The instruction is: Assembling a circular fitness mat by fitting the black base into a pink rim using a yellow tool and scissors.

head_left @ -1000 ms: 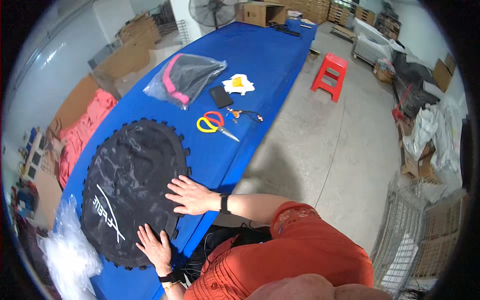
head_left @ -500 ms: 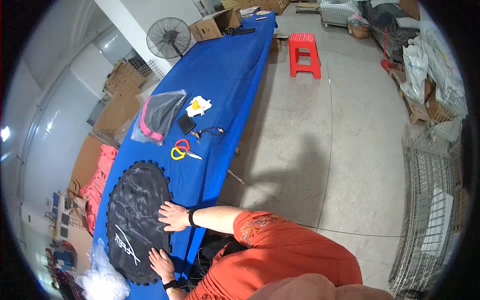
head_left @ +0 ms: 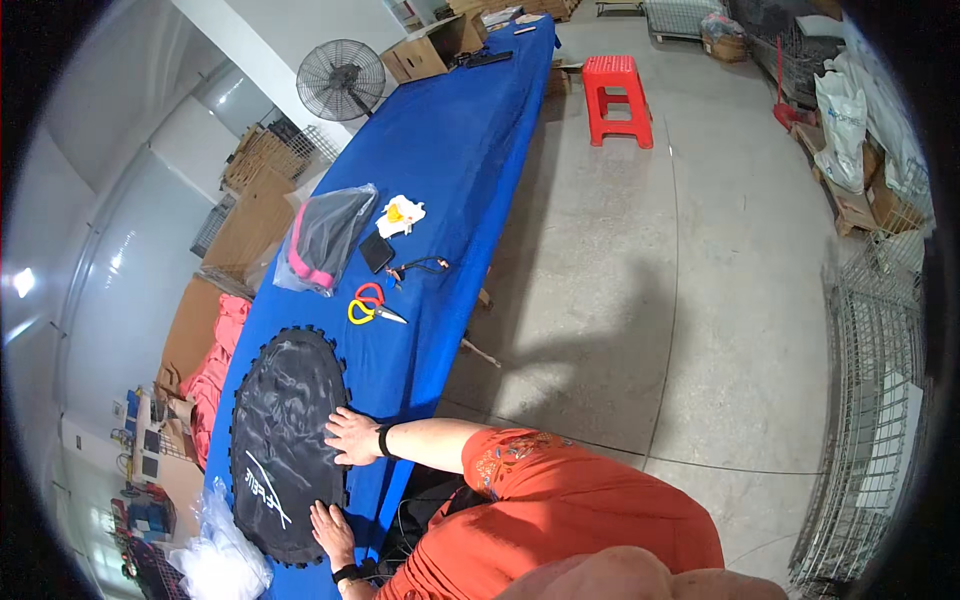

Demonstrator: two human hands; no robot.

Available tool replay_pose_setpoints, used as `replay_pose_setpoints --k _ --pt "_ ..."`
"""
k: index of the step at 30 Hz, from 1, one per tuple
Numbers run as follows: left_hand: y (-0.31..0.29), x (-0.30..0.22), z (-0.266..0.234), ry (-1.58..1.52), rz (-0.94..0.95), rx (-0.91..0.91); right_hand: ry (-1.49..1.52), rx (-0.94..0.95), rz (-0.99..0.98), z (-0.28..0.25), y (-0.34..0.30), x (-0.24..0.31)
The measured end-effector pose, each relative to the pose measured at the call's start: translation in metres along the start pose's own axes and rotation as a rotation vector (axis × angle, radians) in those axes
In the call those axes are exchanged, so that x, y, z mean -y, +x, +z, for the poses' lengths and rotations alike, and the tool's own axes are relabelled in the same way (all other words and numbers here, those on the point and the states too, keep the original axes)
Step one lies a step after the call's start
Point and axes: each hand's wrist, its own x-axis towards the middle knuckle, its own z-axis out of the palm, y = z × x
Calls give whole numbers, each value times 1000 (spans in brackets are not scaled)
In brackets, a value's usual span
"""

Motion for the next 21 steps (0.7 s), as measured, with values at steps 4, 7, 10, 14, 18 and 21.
replay_pose_setpoints --k 4,7,10,14,18,21 --pt "-5 -8 -6 -66 -18 -21 -8 14 -5 -3 -2 0" --pt "-8 0 -8 -88 1 -63 -1 19 -31 -7 -2 4" --pt "-5 -25 -30 -148 -1 -44 32 -33 -19 3 -6 -8" --pt "-1 -20 -36 -210 16 -2 45 -11 -38 0 -6 -4" --pt "-2 -33 -39 -247 2 -26 43 -26 -39 2 -10 -6" --pt "-3 -38 -38 -211 39 -33 19 96 6 -16 -6 5"
